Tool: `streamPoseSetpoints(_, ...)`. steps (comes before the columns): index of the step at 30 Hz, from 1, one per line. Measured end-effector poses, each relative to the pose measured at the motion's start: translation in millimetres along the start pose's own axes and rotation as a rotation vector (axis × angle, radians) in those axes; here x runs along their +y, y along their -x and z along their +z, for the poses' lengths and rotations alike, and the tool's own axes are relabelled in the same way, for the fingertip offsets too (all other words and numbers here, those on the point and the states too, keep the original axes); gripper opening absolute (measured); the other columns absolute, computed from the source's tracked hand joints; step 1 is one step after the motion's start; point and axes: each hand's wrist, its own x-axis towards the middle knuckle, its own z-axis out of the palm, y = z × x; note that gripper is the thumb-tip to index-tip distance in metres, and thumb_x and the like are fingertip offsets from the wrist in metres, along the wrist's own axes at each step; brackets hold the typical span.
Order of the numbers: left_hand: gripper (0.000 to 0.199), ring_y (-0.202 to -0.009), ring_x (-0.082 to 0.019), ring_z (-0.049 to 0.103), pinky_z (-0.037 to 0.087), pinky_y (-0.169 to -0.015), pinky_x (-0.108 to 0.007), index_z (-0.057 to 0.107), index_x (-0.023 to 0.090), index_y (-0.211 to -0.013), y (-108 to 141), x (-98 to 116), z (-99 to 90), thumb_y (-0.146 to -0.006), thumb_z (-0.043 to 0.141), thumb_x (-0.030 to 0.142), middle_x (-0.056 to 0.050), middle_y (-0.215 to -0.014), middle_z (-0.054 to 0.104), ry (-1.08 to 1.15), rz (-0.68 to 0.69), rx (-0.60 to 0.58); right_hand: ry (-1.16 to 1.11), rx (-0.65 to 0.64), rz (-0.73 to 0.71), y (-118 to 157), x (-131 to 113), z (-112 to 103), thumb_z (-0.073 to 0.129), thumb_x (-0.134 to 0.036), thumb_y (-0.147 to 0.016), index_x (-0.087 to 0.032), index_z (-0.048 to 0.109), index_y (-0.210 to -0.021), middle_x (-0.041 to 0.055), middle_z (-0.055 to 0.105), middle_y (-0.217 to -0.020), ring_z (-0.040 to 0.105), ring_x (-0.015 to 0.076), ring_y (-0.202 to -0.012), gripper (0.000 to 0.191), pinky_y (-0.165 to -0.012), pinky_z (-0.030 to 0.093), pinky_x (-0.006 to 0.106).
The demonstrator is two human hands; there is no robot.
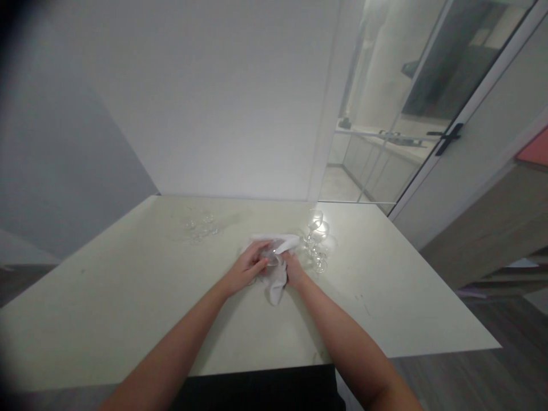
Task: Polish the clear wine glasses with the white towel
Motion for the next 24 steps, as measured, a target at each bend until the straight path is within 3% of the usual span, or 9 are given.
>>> streamPoseSetpoints(4, 0.045, -0.102, -0.023, 0.058, 0.051, -0.084, -0.034, 0.05, 0.024, -0.134, -1.0, -2.3, -5.1, -0.092, 0.054, 0.04, -0.011, -0.128, 0.056, -0.145, 0.065, 0.019, 0.06, 0.028, -0.034, 0.3, -1.2, 2.0, 0.076, -0.06, -0.057, -0.021, 0.064, -0.088, 0.0029, 0.072, -0.081, 0.067, 0.0211, -0.072, 0.052, -0.064, 0.054, 0.03)
streamPoseSetpoints(8, 0.044, -0.111, -0.024, 0.055, 0.048, -0.091, -0.037, 0.049, 0.023, -0.134, -1.4, -1.9, -5.0, -0.093, 0.052, 0.038, -0.011, -0.128, 0.056, -0.197, 0.095, 0.025, 0.101, 0.045, -0.028, -1.1, -1.4, 1.8, 0.075, -0.058, -0.057, -0.021, 0.064, -0.089, 0.0028, 0.072, -0.079, 0.066, 0.021, -0.071, 0.05, -0.062, 0.052, 0.03)
streamPoseSetpoints(13, 0.057, -0.116, -0.025, 0.053, 0.044, -0.098, -0.038, 0.047, 0.022, -0.134, 0.5, 1.7, -4.8, -0.083, 0.066, 0.041, -0.011, -0.128, 0.054, -0.326, 0.13, 0.043, 0.321, 0.02, -0.189, -3.8, -4.5, -0.5, 0.079, -0.035, -0.056, -0.02, 0.065, -0.087, 0.0006, 0.071, -0.081, 0.065, 0.0181, -0.076, 0.036, -0.072, 0.052, 0.029)
streamPoseSetpoints(16, 0.066, -0.098, -0.02, 0.061, 0.05, -0.084, -0.032, 0.043, 0.024, -0.134, 2.6, 1.3, -6.9, -0.077, 0.072, 0.039, -0.008, -0.123, 0.057, -0.408, 0.059, 0.047, 0.505, -0.019, -0.262, -0.4, -8.0, 3.8, 0.079, -0.026, -0.055, -0.02, 0.066, -0.086, 0.001, 0.071, -0.083, 0.064, 0.0184, -0.079, 0.034, -0.078, 0.052, 0.031)
streamPoseSetpoints(19, 0.059, -0.075, -0.014, 0.061, 0.049, -0.068, -0.027, 0.045, 0.025, -0.128, 2.9, 0.9, -9.3, -0.077, 0.069, 0.044, -0.004, -0.114, 0.061, -0.504, -0.013, 0.076, 0.523, 0.028, -0.309, 2.8, -8.0, 10.3, 0.076, -0.028, -0.061, -0.02, 0.067, -0.088, 0.0025, 0.071, -0.088, 0.065, 0.0191, -0.084, 0.03, -0.081, 0.052, 0.032)
streamPoseSetpoints(22, 0.047, -0.075, -0.015, 0.06, 0.045, -0.067, -0.026, 0.056, 0.022, -0.109, 1.2, 2.6, -9.4, -0.076, 0.068, 0.054, -0.004, -0.101, 0.063, -0.603, -0.015, 0.134, 0.448, 0.129, -0.347, 2.2, -4.4, 13.2, 0.072, -0.032, -0.068, -0.019, 0.066, -0.086, 0.0022, 0.07, -0.086, 0.064, 0.0177, -0.082, 0.023, -0.078, 0.052, 0.03)
streamPoseSetpoints(24, 0.04, -0.068, -0.015, 0.057, 0.043, -0.063, -0.025, 0.058, 0.02, -0.092, 0.1, 3.7, -8.2, -0.078, 0.064, 0.057, -0.002, -0.083, 0.062, -0.549, -0.074, 0.115, 0.394, 0.187, -0.347, 1.5, -2.1, 12.3, 0.07, -0.033, -0.07, -0.019, 0.066, -0.086, 0.0019, 0.069, -0.085, 0.063, 0.0167, -0.079, 0.023, -0.075, 0.052, 0.028)
